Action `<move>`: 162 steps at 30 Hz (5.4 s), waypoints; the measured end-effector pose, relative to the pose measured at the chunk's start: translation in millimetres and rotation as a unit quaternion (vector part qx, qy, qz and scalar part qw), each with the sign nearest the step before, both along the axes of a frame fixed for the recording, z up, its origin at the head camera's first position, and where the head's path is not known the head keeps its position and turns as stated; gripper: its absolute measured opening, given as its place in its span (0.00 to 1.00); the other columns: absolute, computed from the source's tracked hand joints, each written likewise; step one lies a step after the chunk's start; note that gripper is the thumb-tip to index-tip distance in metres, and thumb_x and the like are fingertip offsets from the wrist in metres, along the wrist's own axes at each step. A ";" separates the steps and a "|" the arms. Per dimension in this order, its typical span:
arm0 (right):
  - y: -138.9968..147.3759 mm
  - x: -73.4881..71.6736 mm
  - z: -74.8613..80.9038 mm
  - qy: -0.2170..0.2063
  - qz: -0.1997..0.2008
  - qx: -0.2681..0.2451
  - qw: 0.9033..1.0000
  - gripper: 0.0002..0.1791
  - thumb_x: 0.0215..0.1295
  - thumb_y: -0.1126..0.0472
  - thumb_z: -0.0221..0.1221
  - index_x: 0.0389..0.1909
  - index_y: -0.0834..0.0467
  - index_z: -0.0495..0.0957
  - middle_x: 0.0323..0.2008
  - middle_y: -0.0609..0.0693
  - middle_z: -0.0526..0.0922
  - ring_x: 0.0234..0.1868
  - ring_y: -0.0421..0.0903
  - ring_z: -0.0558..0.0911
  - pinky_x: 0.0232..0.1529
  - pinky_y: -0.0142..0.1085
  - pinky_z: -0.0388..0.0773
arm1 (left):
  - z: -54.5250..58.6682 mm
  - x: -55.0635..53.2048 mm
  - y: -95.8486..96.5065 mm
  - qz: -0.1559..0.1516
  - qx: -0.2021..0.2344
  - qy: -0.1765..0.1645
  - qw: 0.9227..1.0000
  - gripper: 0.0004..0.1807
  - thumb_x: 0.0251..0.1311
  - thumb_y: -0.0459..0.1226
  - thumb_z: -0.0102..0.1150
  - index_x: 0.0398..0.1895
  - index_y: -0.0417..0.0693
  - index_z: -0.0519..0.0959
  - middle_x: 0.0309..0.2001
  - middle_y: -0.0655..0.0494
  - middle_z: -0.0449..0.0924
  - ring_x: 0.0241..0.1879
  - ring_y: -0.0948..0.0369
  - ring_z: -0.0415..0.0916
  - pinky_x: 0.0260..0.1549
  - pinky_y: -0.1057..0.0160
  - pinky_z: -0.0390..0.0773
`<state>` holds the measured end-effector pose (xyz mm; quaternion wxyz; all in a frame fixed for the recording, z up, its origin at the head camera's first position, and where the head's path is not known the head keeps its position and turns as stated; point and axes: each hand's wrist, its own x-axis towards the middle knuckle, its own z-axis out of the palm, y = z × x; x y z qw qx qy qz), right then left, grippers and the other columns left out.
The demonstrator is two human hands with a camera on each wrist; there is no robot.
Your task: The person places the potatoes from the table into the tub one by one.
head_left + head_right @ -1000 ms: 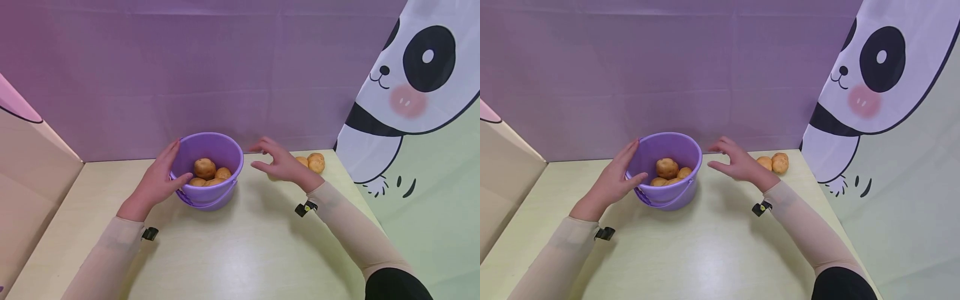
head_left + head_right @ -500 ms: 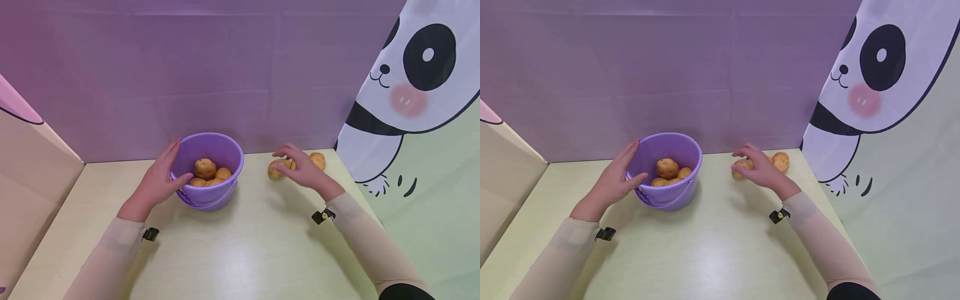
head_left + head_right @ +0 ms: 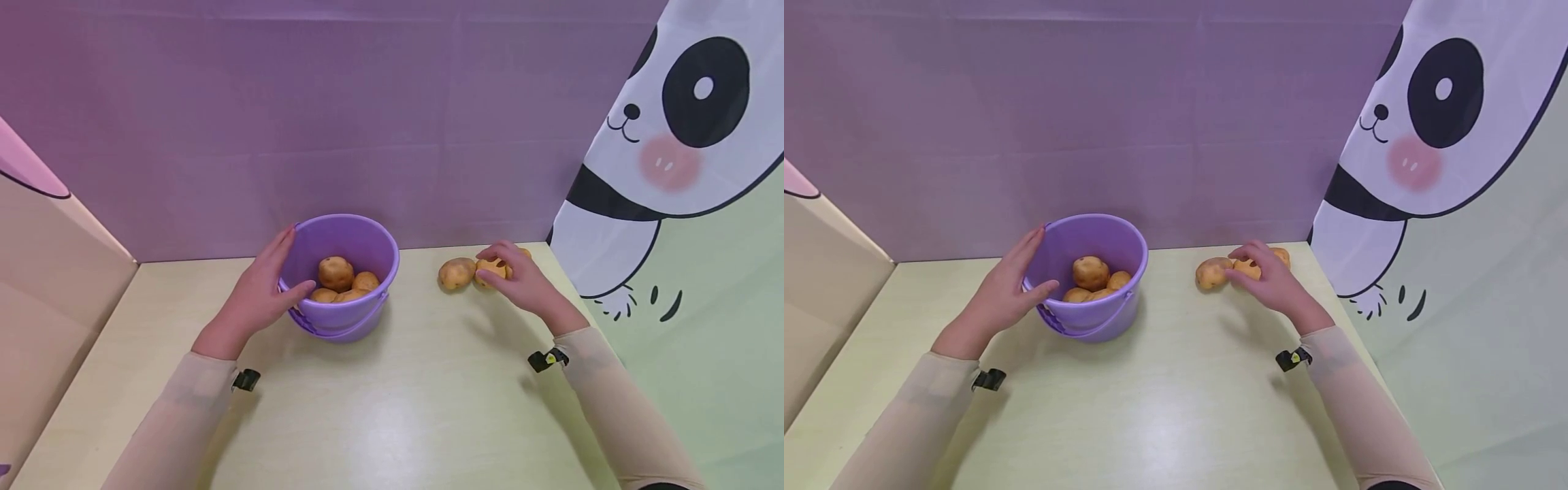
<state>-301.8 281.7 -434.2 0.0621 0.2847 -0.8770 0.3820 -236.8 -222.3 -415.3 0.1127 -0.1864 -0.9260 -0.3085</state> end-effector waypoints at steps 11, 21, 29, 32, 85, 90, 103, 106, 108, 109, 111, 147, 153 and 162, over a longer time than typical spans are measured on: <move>19.8 0.0 -7.6 -0.003 -0.034 -0.007 0.999 0.18 0.77 0.63 0.68 0.61 0.69 0.82 0.58 0.63 0.81 0.57 0.63 0.79 0.62 0.58 0.77 | -0.4 -1.0 0.2 0.001 0.000 0.003 1.000 0.56 0.73 0.53 0.69 0.91 0.41 0.49 0.91 0.45 0.45 0.87 0.38 0.47 0.80 0.28 0.56; 42.2 -12.3 -18.0 0.019 -0.065 0.001 0.998 0.19 0.74 0.65 0.70 0.58 0.71 0.82 0.55 0.68 0.80 0.57 0.68 0.77 0.59 0.62 0.76 | 1.4 -0.4 1.1 0.002 -0.003 0.002 1.000 0.55 0.73 0.51 0.69 0.91 0.41 0.49 0.91 0.45 0.45 0.87 0.38 0.47 0.79 0.27 0.56; 64.8 -29.4 -28.9 0.003 -0.106 0.030 0.994 0.24 0.70 0.62 0.75 0.60 0.71 0.83 0.56 0.67 0.78 0.57 0.64 0.77 0.60 0.60 0.75 | 1.4 0.7 0.7 0.004 -0.003 -0.004 1.000 0.55 0.73 0.51 0.69 0.92 0.43 0.48 0.91 0.45 0.45 0.87 0.37 0.47 0.79 0.26 0.57; 71.8 -34.5 -31.8 -0.014 -0.112 0.027 0.993 0.26 0.69 0.62 0.76 0.60 0.73 0.81 0.58 0.68 0.77 0.59 0.66 0.76 0.63 0.61 0.74 | 1.4 1.1 0.7 0.004 0.000 -0.004 1.000 0.55 0.74 0.52 0.68 0.92 0.43 0.48 0.91 0.46 0.45 0.87 0.38 0.47 0.79 0.26 0.57; 89.2 -69.1 -45.8 -0.167 -0.102 0.047 0.979 0.50 0.65 0.57 0.78 0.79 0.71 0.61 0.68 0.70 0.72 0.64 0.65 0.76 0.72 0.57 0.71 | 1.7 -2.6 1.3 0.001 -0.001 0.004 1.000 0.55 0.74 0.52 0.68 0.91 0.42 0.49 0.91 0.46 0.46 0.87 0.38 0.47 0.79 0.27 0.56; 91.0 -67.5 -46.3 -0.166 -0.106 0.036 0.980 0.47 0.67 0.57 0.77 0.77 0.70 0.63 0.65 0.67 0.74 0.60 0.61 0.78 0.67 0.51 0.74 | 1.8 -2.4 1.5 0.002 0.001 0.002 1.000 0.55 0.73 0.51 0.68 0.92 0.42 0.49 0.91 0.45 0.46 0.87 0.37 0.47 0.79 0.27 0.56; 91.6 -61.2 -44.1 -0.140 -0.114 0.021 0.983 0.42 0.69 0.57 0.73 0.75 0.70 0.64 0.65 0.67 0.73 0.59 0.60 0.77 0.63 0.46 0.74 | 1.2 1.4 1.4 0.002 0.006 -0.005 1.000 0.55 0.74 0.51 0.68 0.92 0.43 0.48 0.91 0.46 0.45 0.87 0.38 0.47 0.79 0.27 0.56; 89.1 -61.0 -41.2 -0.130 -0.113 0.014 0.985 0.39 0.69 0.58 0.73 0.73 0.69 0.67 0.64 0.65 0.74 0.57 0.57 0.78 0.58 0.39 0.75 | 1.1 1.5 1.1 0.002 0.006 -0.003 1.000 0.55 0.74 0.51 0.68 0.92 0.43 0.48 0.91 0.46 0.45 0.87 0.38 0.47 0.79 0.27 0.56; 85.6 -61.1 -39.3 -0.121 -0.109 0.005 0.987 0.38 0.68 0.60 0.73 0.72 0.70 0.68 0.62 0.65 0.76 0.54 0.55 0.79 0.55 0.35 0.76 | 1.2 1.6 1.0 0.003 0.006 -0.003 1.000 0.55 0.74 0.52 0.68 0.92 0.43 0.48 0.91 0.46 0.45 0.87 0.38 0.47 0.79 0.27 0.56; 83.3 -60.9 -38.3 -0.115 -0.107 0.000 0.988 0.38 0.67 0.60 0.74 0.71 0.71 0.68 0.61 0.65 0.77 0.53 0.55 0.79 0.54 0.33 0.76 | 1.3 1.7 0.9 0.003 0.006 -0.003 1.000 0.55 0.74 0.52 0.68 0.92 0.42 0.48 0.91 0.46 0.45 0.87 0.38 0.47 0.79 0.27 0.56; 78.5 -60.9 -36.8 -0.104 -0.103 -0.010 0.989 0.37 0.66 0.62 0.74 0.70 0.72 0.69 0.60 0.66 0.78 0.53 0.54 0.79 0.53 0.31 0.76 | 1.6 2.0 0.8 0.004 0.007 -0.004 1.000 0.55 0.74 0.52 0.68 0.92 0.42 0.48 0.91 0.46 0.45 0.87 0.38 0.47 0.79 0.27 0.56; -17.8 -44.6 1.4 -0.090 -0.020 0.007 0.996 0.51 0.60 0.53 0.83 0.79 0.62 0.67 0.70 0.64 0.67 0.67 0.62 0.71 0.69 0.60 0.75 | 4.6 3.6 2.7 0.005 0.010 -0.006 1.000 0.55 0.73 0.53 0.68 0.92 0.44 0.48 0.91 0.47 0.45 0.88 0.39 0.46 0.80 0.28 0.56; -33.6 -37.1 15.8 -0.078 -0.006 0.025 0.997 0.48 0.63 0.52 0.80 0.79 0.59 0.67 0.70 0.61 0.69 0.69 0.60 0.71 0.71 0.62 0.74 | 4.1 4.1 2.6 0.004 0.009 -0.003 1.000 0.55 0.73 0.51 0.69 0.92 0.43 0.48 0.91 0.45 0.45 0.87 0.38 0.46 0.80 0.28 0.56; -52.0 -34.5 29.5 -0.049 0.014 0.017 0.999 0.48 0.59 0.50 0.82 0.77 0.54 0.70 0.67 0.57 0.71 0.66 0.56 0.73 0.70 0.59 0.74 | 5.9 4.9 2.7 0.006 0.003 -0.005 1.000 0.55 0.74 0.52 0.68 0.92 0.42 0.48 0.91 0.45 0.45 0.87 0.38 0.46 0.79 0.27 0.56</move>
